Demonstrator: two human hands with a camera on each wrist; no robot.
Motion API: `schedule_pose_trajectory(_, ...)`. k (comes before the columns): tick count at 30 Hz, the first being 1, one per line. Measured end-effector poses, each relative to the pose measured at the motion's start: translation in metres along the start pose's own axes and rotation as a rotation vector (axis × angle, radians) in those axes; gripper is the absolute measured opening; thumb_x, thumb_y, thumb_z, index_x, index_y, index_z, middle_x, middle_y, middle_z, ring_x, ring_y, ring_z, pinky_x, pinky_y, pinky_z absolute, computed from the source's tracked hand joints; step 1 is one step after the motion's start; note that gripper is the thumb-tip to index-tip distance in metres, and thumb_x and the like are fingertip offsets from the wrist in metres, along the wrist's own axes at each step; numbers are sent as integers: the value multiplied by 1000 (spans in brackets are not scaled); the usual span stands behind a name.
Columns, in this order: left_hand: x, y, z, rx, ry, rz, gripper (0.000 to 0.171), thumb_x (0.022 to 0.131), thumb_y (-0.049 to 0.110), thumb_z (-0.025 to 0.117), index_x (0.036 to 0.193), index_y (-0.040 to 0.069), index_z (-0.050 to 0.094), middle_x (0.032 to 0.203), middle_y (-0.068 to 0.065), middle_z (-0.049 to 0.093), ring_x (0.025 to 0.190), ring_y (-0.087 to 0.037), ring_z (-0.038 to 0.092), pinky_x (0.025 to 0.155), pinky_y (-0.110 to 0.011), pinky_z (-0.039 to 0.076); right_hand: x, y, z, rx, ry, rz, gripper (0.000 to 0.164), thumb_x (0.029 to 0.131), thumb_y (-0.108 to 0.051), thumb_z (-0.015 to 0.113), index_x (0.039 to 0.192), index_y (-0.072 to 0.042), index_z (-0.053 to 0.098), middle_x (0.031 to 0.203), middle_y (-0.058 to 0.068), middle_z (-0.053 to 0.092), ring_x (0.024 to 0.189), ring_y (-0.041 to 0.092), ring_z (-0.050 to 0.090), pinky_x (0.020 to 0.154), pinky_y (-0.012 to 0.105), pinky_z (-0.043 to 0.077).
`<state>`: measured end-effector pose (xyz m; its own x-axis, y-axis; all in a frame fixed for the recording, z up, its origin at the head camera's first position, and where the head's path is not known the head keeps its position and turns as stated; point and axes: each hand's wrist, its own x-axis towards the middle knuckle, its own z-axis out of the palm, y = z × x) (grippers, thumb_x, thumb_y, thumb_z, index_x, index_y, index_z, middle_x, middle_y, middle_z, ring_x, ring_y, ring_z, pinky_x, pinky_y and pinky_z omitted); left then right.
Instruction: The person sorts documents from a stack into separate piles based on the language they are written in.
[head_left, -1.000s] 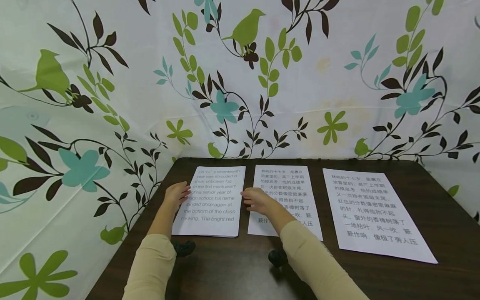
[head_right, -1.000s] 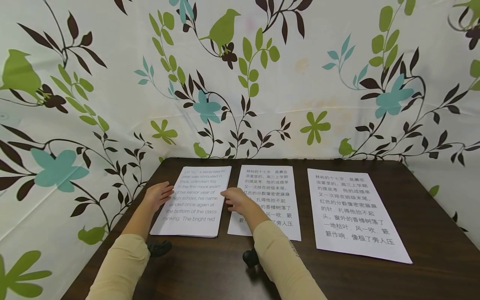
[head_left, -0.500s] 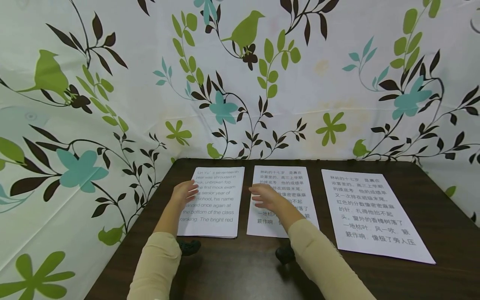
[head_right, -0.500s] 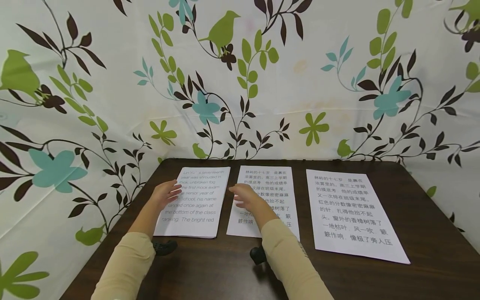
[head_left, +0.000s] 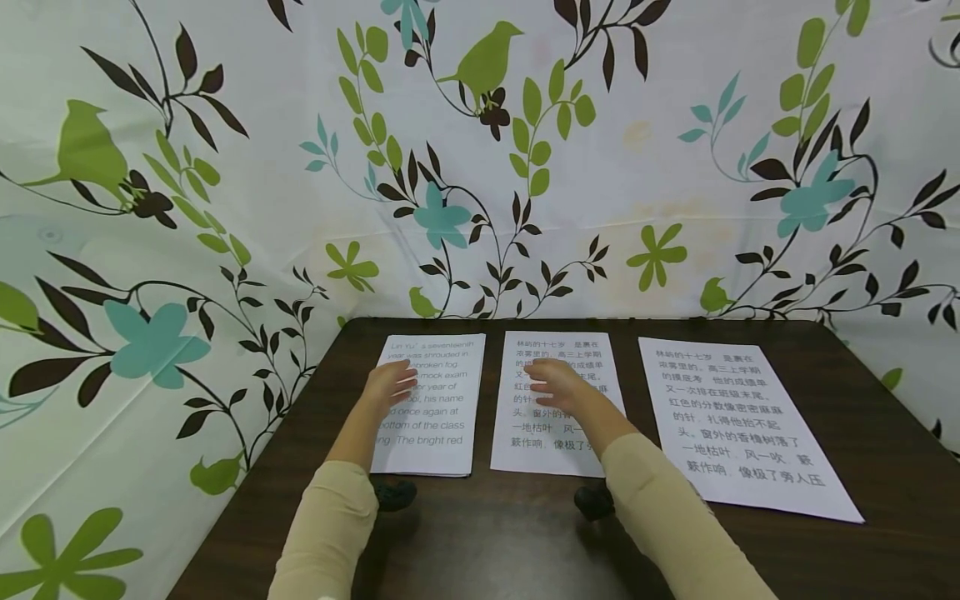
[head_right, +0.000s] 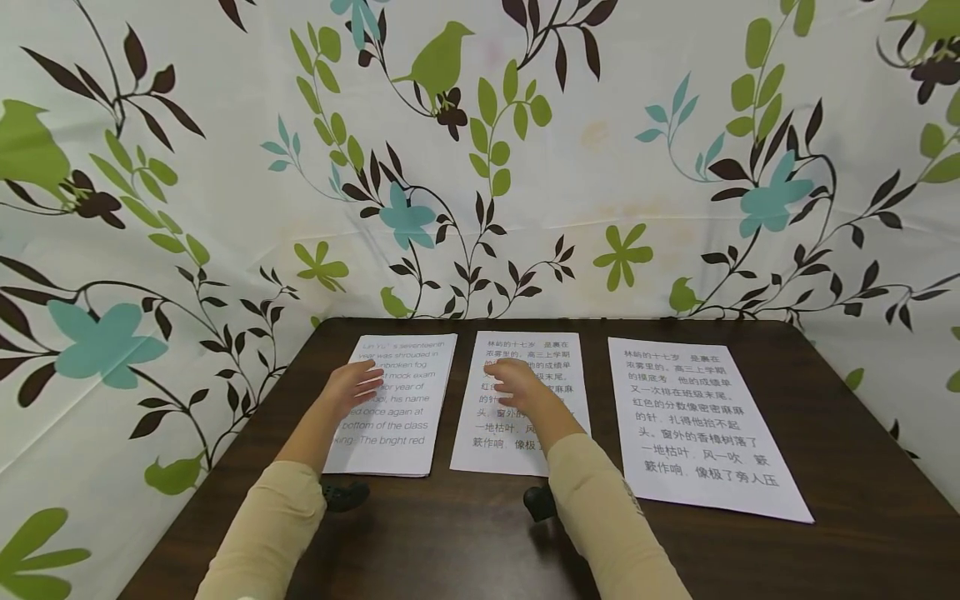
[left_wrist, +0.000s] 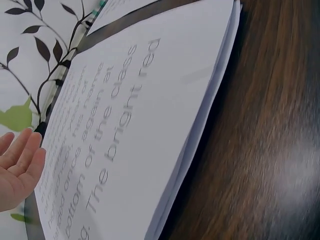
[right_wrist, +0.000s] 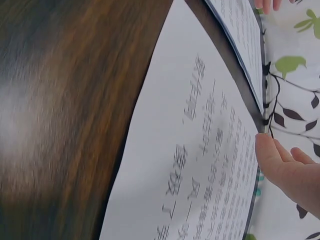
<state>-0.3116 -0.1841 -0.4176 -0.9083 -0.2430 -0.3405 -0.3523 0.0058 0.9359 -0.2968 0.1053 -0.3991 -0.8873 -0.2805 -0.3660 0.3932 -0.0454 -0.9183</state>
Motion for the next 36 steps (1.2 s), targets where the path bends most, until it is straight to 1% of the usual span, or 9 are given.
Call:
schedule_pose_trajectory(5,-3,3,14,-48,-68,10,46,88,21,47,126,-2,35,117,-19,48,104,-31,48,86,-38,39,-3,-2,-14,3,15,-2,62,86,-17,49,135,2,15,135,22,22,120,38,24,95,49,23)
schedule_pose_trajectory(9,-5,3,27,-46,-120,45,51,87,24,50,126,-4,34,114,-20,50,101,-31,51,83,-36,42,-6,-3,-23,15,47,9,62,87,-16,49,136,1,13,135,21,22,121,37,24,95,48,23)
schedule_pose_trajectory(12,-7,2,38,-20,-142,57,51,86,26,52,124,-5,36,110,-19,52,97,-29,53,81,-36,43,-8,-4,-29,27,58,22,61,88,-15,47,136,-1,12,136,20,22,121,36,23,96,48,23)
schedule_pose_trajectory(15,-20,8,49,-25,-187,50,48,87,22,50,123,-6,37,112,-22,51,101,-32,50,84,-38,41,-8,-3,-33,41,52,23,62,88,-14,46,136,-1,11,137,21,20,122,37,22,96,48,22)
schedule_pose_trajectory(16,-20,8,53,-23,-182,36,45,87,20,49,123,-5,38,114,-22,50,103,-33,49,86,-39,39,-8,-2,-34,43,50,22,62,88,-14,46,137,-1,10,137,21,20,122,37,21,96,48,22)
schedule_pose_trajectory(19,-20,6,62,-29,-209,36,43,87,18,48,122,-5,39,115,-23,49,104,-33,48,86,-40,39,-9,-1,-37,47,54,19,62,88,-14,47,136,0,11,137,21,19,122,37,21,96,48,22)
schedule_pose_trajectory(22,-10,-1,68,-15,-217,62,43,87,20,49,120,-5,41,112,-22,51,101,-32,51,83,-38,41,-11,-1,-40,52,69,26,62,87,-15,48,136,0,12,136,21,19,121,37,22,96,47,23)
schedule_pose_trajectory(29,-14,0,79,-7,-246,68,44,86,21,50,120,-6,42,111,-22,52,100,-32,52,82,-37,42,-16,-2,-48,54,80,38,64,87,-17,48,136,-1,11,137,21,17,122,36,21,97,46,22)
schedule_pose_trajectory(36,-17,0,86,-31,-321,54,44,87,19,48,122,-8,39,116,-26,47,104,-35,47,85,-39,40,-21,-2,-62,49,99,29,66,87,-18,49,137,0,8,138,22,15,122,37,20,96,47,22)
